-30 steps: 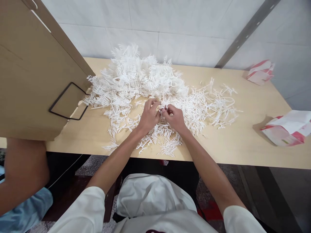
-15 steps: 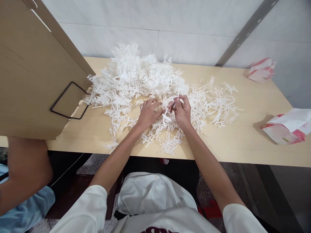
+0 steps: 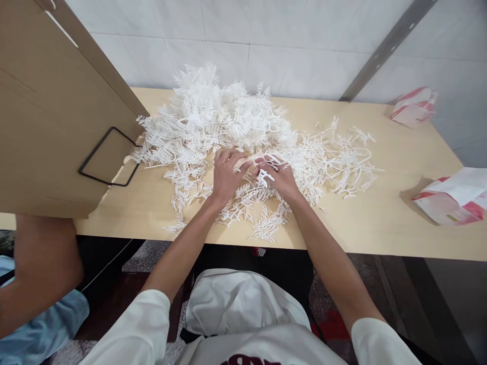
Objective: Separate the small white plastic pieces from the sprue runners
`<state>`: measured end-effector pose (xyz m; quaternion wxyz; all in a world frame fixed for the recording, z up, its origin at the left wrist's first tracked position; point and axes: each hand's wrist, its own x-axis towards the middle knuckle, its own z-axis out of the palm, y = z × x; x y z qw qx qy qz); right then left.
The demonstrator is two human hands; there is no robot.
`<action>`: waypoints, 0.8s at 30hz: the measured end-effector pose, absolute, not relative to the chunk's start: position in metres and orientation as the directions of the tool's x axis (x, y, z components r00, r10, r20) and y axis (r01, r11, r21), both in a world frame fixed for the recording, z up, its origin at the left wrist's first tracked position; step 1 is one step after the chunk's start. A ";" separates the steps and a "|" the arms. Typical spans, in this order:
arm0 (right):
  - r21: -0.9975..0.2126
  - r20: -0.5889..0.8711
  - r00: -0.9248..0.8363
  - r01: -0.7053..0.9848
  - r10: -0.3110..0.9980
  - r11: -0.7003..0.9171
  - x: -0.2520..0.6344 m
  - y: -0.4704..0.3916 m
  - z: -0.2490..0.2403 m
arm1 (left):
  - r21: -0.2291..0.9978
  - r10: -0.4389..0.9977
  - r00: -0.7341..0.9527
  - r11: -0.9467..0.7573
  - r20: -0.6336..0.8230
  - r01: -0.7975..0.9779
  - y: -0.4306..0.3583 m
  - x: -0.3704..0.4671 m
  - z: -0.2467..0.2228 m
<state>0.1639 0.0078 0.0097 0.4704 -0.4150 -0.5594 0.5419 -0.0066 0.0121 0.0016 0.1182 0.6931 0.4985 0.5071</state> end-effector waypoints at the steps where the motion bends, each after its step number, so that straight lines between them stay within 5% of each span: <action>1: -0.993 0.105 -0.198 -0.070 0.975 0.093 0.165 0.010 0.009 | 0.673 0.803 -0.044 -0.466 0.594 0.574 0.012 -0.007 0.002; 9: -0.955 0.263 0.059 -0.130 0.963 0.268 0.170 0.014 0.011 | 0.899 0.952 -0.075 -0.251 0.296 0.359 0.016 -0.012 -0.001; 15: -0.961 0.232 0.165 -0.112 0.958 0.252 0.176 0.016 0.011 | 0.932 0.896 -0.280 -0.291 0.344 0.216 0.017 -0.015 0.008; 24: -0.861 0.194 0.244 -0.422 0.950 0.285 0.173 0.016 0.019 | 0.920 0.762 -0.551 -0.390 0.341 0.030 0.026 -0.020 0.004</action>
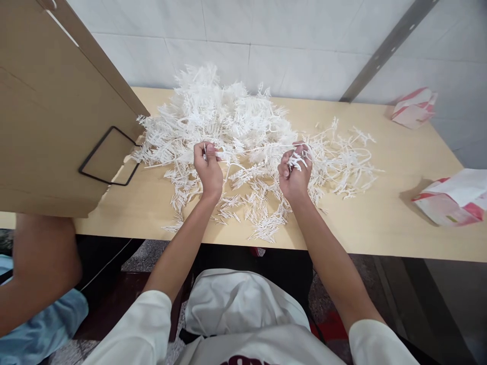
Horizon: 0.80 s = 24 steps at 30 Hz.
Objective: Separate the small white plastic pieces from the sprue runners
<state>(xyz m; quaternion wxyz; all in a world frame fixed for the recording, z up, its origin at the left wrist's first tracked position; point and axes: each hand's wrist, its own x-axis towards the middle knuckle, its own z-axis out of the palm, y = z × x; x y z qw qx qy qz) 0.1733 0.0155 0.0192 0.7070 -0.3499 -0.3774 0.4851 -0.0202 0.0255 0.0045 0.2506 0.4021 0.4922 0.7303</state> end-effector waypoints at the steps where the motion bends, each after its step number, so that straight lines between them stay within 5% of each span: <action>1: -0.849 0.194 0.236 -0.445 0.952 0.284 0.174 0.015 0.020 | 0.914 0.756 -0.552 -0.406 0.351 0.026 0.026 -0.020 0.004; 10: -0.840 0.220 0.130 -0.479 0.967 0.256 0.184 0.016 0.015 | 0.860 0.765 -0.400 -0.488 0.504 0.150 0.023 -0.019 0.005; 17: -0.920 0.321 0.175 -0.173 0.931 0.350 0.184 0.024 0.002 | 0.782 0.718 -0.312 -0.549 0.622 0.295 0.015 -0.014 0.012; 20: -0.911 0.259 0.144 -0.293 0.955 0.291 0.181 0.025 0.003 | 0.720 0.695 -0.223 -0.591 0.683 0.365 0.008 -0.013 0.016; 24: -0.881 0.208 0.125 -0.407 0.970 0.241 0.174 0.021 0.009 | 0.583 0.632 0.115 -0.760 0.766 0.287 -0.001 -0.012 0.016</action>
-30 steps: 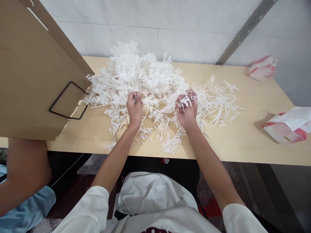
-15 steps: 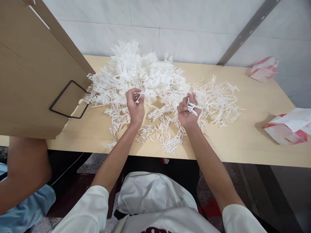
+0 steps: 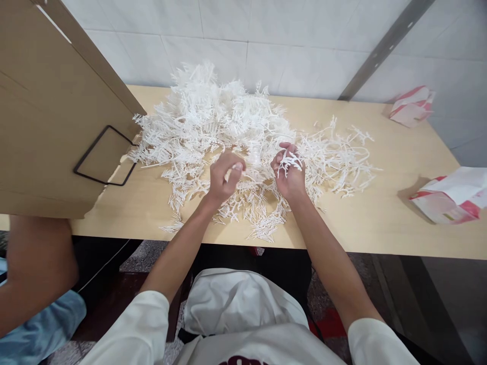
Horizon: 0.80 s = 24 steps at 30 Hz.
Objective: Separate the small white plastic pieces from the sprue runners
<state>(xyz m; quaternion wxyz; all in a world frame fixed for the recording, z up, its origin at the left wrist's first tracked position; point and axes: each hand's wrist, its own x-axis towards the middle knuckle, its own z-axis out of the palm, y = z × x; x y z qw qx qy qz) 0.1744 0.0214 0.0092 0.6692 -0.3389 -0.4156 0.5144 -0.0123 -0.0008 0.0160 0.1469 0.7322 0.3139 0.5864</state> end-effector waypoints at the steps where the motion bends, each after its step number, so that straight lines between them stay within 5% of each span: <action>1: -0.881 0.199 0.126 -0.411 0.972 0.234 0.174 0.021 0.011 | 0.533 0.593 0.212 -0.798 0.777 0.279 -0.002 -0.012 0.014; 7: -0.886 0.127 0.124 -0.433 0.984 0.169 0.176 0.017 0.017 | 0.382 0.561 0.503 -0.824 0.657 0.419 -0.004 -0.002 0.005; 11: -0.904 0.184 0.098 -0.374 0.978 0.207 0.174 0.014 0.019 | 0.486 0.782 0.179 -0.530 0.597 0.695 -0.001 0.000 0.006; 14: -0.918 0.248 0.157 -0.276 0.956 0.284 0.171 0.012 0.017 | 0.576 0.787 -0.123 -0.325 0.604 0.750 0.003 -0.005 0.010; 18: -0.932 0.287 0.253 -0.149 0.924 0.331 0.169 0.008 0.015 | 0.654 0.735 -0.263 -0.310 0.626 0.690 0.008 -0.016 0.014; 24: -0.891 0.439 0.061 0.160 0.897 0.425 0.164 -0.007 0.014 | 0.794 0.841 0.006 -0.514 0.542 0.325 -0.001 -0.008 0.014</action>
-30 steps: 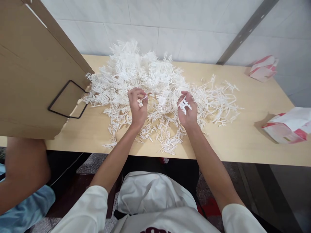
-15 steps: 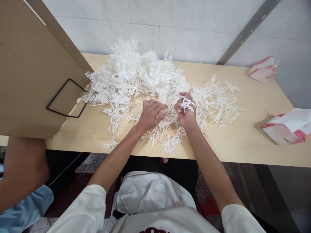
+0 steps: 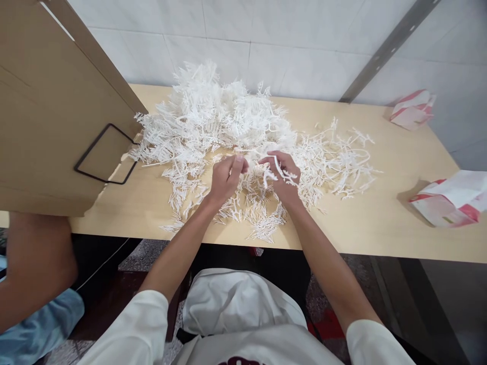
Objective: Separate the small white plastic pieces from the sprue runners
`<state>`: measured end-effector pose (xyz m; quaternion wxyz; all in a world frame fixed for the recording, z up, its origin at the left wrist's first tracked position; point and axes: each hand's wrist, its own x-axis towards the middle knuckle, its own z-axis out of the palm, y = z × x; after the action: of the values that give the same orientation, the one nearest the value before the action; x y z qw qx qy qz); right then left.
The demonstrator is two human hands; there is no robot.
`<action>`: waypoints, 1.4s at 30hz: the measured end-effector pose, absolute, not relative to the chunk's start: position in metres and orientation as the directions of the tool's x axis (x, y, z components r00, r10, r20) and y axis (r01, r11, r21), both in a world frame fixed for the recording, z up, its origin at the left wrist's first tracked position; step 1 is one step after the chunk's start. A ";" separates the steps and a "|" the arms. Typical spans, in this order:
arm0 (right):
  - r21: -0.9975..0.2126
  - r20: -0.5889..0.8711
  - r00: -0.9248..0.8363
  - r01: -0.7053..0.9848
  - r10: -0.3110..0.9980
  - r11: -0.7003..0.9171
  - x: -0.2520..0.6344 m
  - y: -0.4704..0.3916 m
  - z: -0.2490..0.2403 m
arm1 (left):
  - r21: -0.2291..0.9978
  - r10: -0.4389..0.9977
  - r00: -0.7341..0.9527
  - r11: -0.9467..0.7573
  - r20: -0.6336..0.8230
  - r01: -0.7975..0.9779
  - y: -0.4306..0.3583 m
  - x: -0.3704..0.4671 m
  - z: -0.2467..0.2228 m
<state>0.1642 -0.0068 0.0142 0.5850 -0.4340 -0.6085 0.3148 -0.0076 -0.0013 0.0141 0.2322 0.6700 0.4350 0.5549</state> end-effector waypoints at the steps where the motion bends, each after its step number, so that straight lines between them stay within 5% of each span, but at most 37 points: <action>1: -0.868 0.469 0.029 0.198 0.883 0.455 0.163 -0.009 0.014 | 0.835 0.869 0.041 -0.486 0.493 0.256 -0.003 -0.005 0.014; 7: -0.762 0.575 -0.165 0.248 0.801 0.598 0.164 -0.010 0.011 | 0.990 0.969 0.206 -0.129 0.139 -0.063 0.003 -0.003 0.020; 15: -0.524 0.656 -0.445 0.314 0.610 0.792 0.171 -0.002 0.007 | 0.968 0.987 0.157 0.024 0.015 -0.248 0.012 -0.007 0.018; 20: -0.386 0.716 -0.457 0.372 0.528 0.844 0.164 -0.003 -0.002 | 0.924 0.981 0.193 0.089 -0.017 -0.371 0.013 -0.009 0.016; 27: -0.523 0.564 -0.535 0.357 0.629 0.774 0.163 -0.007 -0.004 | 0.934 0.985 -0.007 -0.169 0.175 -0.314 0.024 -0.012 0.004; 31: -0.548 0.383 -0.656 0.405 0.650 0.732 0.164 -0.007 0.007 | 0.943 0.984 -0.049 -0.180 0.173 -0.279 0.025 -0.015 0.006; 36: -0.585 0.343 -0.678 0.387 0.650 0.713 0.164 -0.002 0.004 | 0.942 0.986 -0.047 -0.168 0.161 -0.291 0.022 -0.017 0.009; 42: -0.878 0.276 -0.648 0.130 0.710 0.460 0.173 0.005 0.007 | 0.946 0.978 -0.046 -0.210 0.204 -0.247 0.022 -0.017 0.004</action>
<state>0.1734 0.0046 0.0074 0.3245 -0.2655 -0.7903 0.4468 -0.0170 0.0223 0.0035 0.4989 0.4774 0.3825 0.6139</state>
